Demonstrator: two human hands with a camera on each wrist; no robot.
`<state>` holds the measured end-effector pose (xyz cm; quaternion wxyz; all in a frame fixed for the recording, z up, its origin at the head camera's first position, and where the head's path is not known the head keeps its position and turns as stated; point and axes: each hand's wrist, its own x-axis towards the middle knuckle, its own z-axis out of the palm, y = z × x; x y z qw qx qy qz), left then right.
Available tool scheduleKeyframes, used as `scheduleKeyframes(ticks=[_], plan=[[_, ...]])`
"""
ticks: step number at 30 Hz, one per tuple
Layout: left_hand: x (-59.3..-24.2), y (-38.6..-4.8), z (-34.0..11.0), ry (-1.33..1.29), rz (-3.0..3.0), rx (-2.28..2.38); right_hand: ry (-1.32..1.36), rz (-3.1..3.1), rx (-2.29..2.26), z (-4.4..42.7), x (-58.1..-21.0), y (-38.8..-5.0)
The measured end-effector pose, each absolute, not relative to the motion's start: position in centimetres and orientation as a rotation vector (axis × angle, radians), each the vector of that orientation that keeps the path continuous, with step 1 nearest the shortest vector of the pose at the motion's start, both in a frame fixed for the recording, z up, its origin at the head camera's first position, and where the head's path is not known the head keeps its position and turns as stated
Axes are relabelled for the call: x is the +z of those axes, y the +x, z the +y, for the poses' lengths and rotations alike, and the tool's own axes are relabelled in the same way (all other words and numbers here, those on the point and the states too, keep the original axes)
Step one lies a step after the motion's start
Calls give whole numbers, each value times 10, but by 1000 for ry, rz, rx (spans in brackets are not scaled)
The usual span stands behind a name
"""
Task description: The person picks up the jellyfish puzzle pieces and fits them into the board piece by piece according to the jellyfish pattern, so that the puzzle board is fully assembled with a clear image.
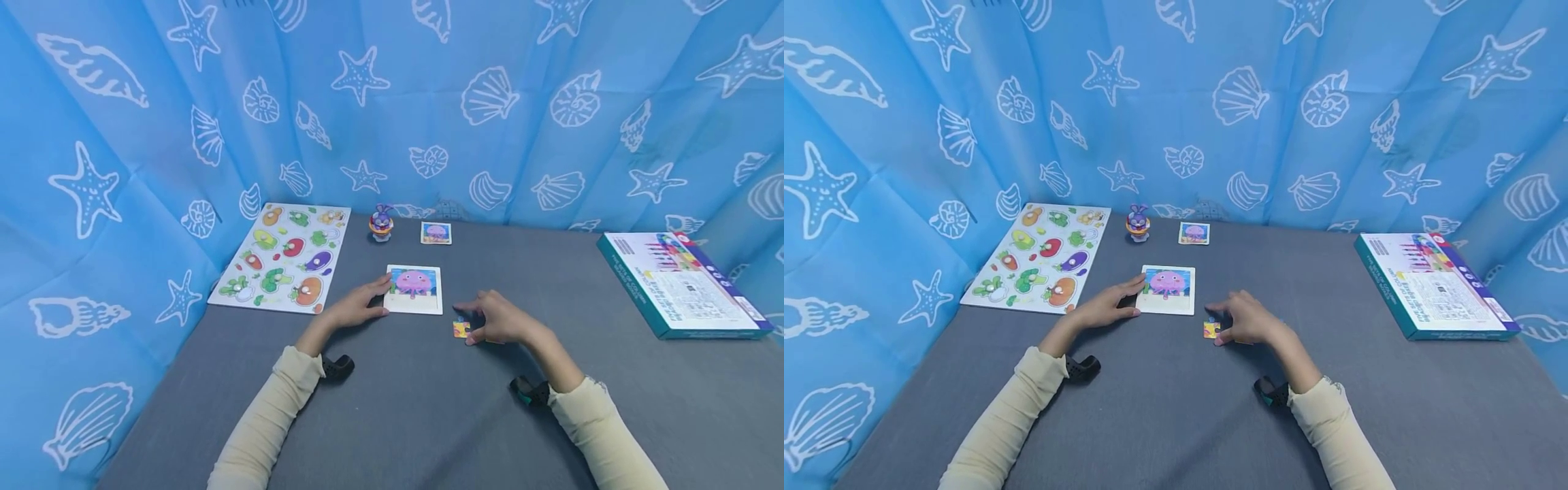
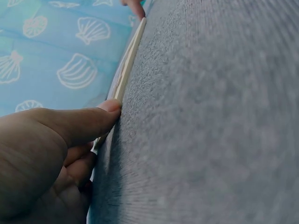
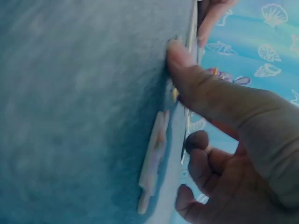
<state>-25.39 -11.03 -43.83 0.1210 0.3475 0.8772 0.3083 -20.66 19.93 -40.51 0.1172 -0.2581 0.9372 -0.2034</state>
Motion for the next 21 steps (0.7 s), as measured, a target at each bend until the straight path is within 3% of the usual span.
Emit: scheduleKeyframes(ticks=[13, 21], plan=[[-435, -253, -114, 1005, 2564, 876, -798, 2744, -754, 209, -415, -214], [-436, -256, -115, 986, 2587, 856, -1012, 2775, -715, 213, -418, -216]])
